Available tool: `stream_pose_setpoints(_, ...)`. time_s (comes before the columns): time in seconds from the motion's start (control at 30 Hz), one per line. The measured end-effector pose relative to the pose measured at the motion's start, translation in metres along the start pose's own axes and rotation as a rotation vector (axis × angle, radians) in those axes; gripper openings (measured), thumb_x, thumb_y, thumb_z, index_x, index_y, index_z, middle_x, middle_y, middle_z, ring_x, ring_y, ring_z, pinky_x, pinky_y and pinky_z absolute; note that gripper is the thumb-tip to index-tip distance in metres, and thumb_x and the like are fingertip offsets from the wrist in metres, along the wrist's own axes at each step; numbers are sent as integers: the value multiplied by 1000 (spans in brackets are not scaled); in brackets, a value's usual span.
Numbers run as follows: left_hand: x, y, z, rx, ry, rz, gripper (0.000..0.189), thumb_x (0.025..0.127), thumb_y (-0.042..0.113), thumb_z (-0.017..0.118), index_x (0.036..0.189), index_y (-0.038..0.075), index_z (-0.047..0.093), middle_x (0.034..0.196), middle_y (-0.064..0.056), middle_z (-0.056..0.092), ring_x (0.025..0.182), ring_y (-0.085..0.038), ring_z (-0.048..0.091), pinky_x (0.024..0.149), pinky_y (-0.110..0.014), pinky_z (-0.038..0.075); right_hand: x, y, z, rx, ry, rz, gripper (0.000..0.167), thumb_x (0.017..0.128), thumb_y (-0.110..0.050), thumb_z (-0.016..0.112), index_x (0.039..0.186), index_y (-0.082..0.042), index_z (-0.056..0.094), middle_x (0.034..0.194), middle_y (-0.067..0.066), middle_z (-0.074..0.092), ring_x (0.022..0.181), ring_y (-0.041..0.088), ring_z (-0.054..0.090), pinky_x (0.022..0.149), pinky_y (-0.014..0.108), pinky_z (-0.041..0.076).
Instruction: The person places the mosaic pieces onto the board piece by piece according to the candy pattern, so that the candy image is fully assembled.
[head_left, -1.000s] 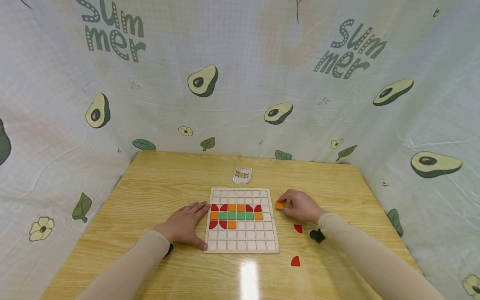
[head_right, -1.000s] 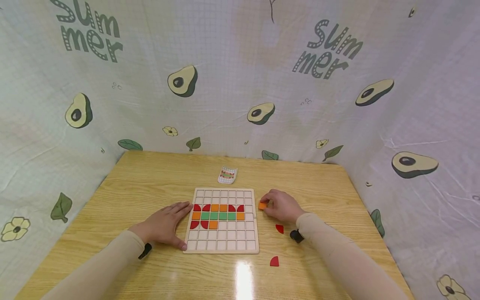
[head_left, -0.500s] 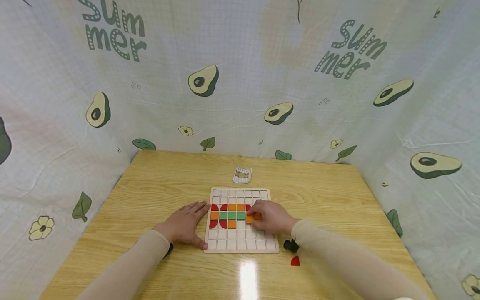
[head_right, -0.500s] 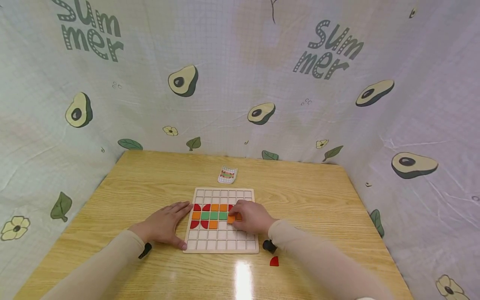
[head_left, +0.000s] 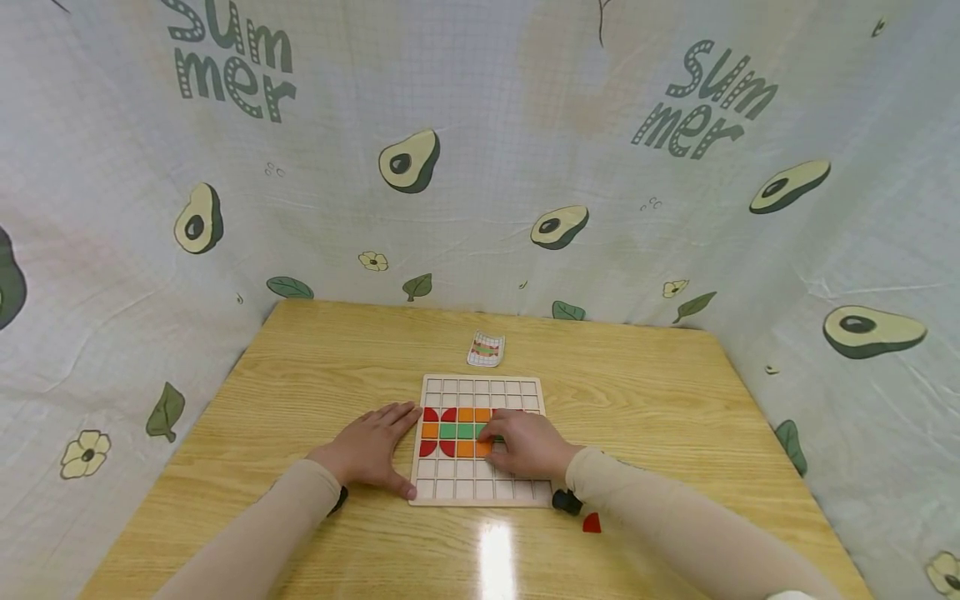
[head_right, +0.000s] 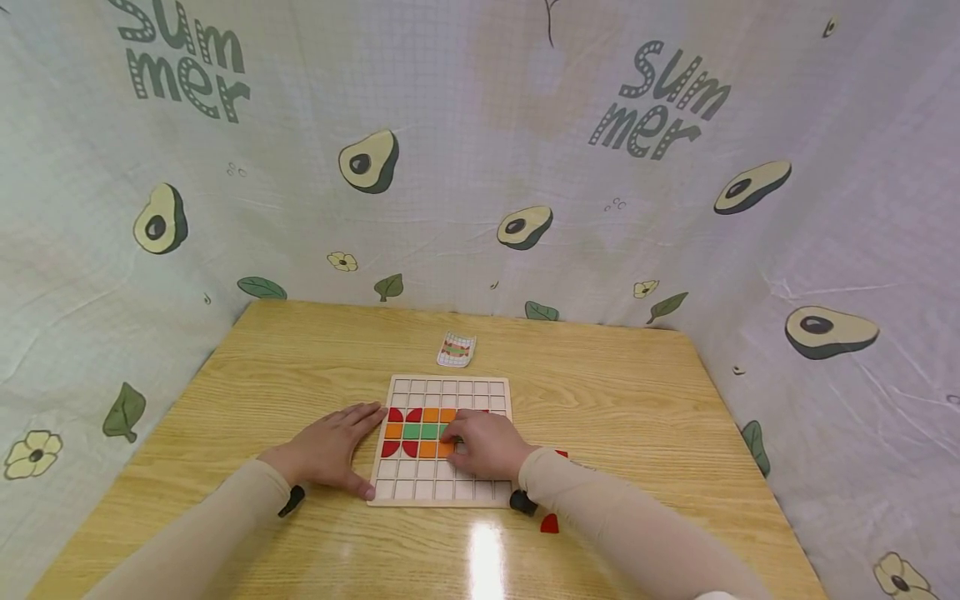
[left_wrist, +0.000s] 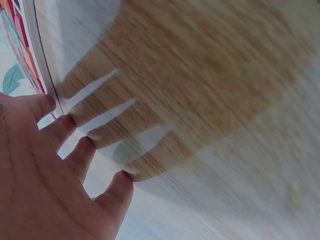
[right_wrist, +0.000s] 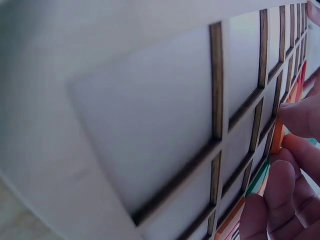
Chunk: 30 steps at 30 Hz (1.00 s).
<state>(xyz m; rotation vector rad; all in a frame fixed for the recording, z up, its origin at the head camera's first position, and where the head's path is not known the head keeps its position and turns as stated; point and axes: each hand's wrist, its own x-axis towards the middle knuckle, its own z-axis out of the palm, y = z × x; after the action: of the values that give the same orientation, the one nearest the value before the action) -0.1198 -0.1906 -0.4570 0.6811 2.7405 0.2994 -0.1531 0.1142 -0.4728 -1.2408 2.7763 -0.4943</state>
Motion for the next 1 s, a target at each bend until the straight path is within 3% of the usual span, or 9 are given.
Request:
stream_pose_setpoints(0.27, 1, 0, 2, 6, 5, -2, 125, 62, 78, 76, 158, 12, 30, 162, -10, 26, 147, -34, 22, 114, -58, 23, -3, 0, -4, 5, -6, -4, 22, 89, -26, 71, 110, -23, 75, 104, -13, 63, 94, 6, 62, 81, 29, 53)
stream_pose_setpoints(0.47, 2, 0, 2, 13, 6, -4, 126, 61, 79, 75, 158, 13, 30, 162, -9, 26, 147, -34, 23, 113, -58, 23, -19, 10, -25, 42, 1, 67, 23, 88, -25, 74, 110, -19, 75, 104, -9, 64, 83, 8, 59, 73, 28, 51)
stream_pose_setpoints(0.7, 2, -1, 2, 7, 5, -2, 126, 62, 79, 75, 158, 12, 30, 161, -10, 26, 147, -34, 23, 113, -59, 23, -62, 41, -47, 38, 37, 187, 26, 86, -25, 78, 111, -18, 75, 101, -7, 64, 62, 3, 48, 58, 24, 46)
stream_pose_setpoints(1.0, 2, -3, 3, 12, -1, 1, 126, 63, 79, 75, 158, 12, 28, 162, -10, 25, 147, -34, 22, 113, -59, 23, -120, 78, -59, 13, 55, 288, 26, 84, -21, 79, 109, -16, 74, 98, -7, 64, 58, -1, 45, 57, 24, 44)
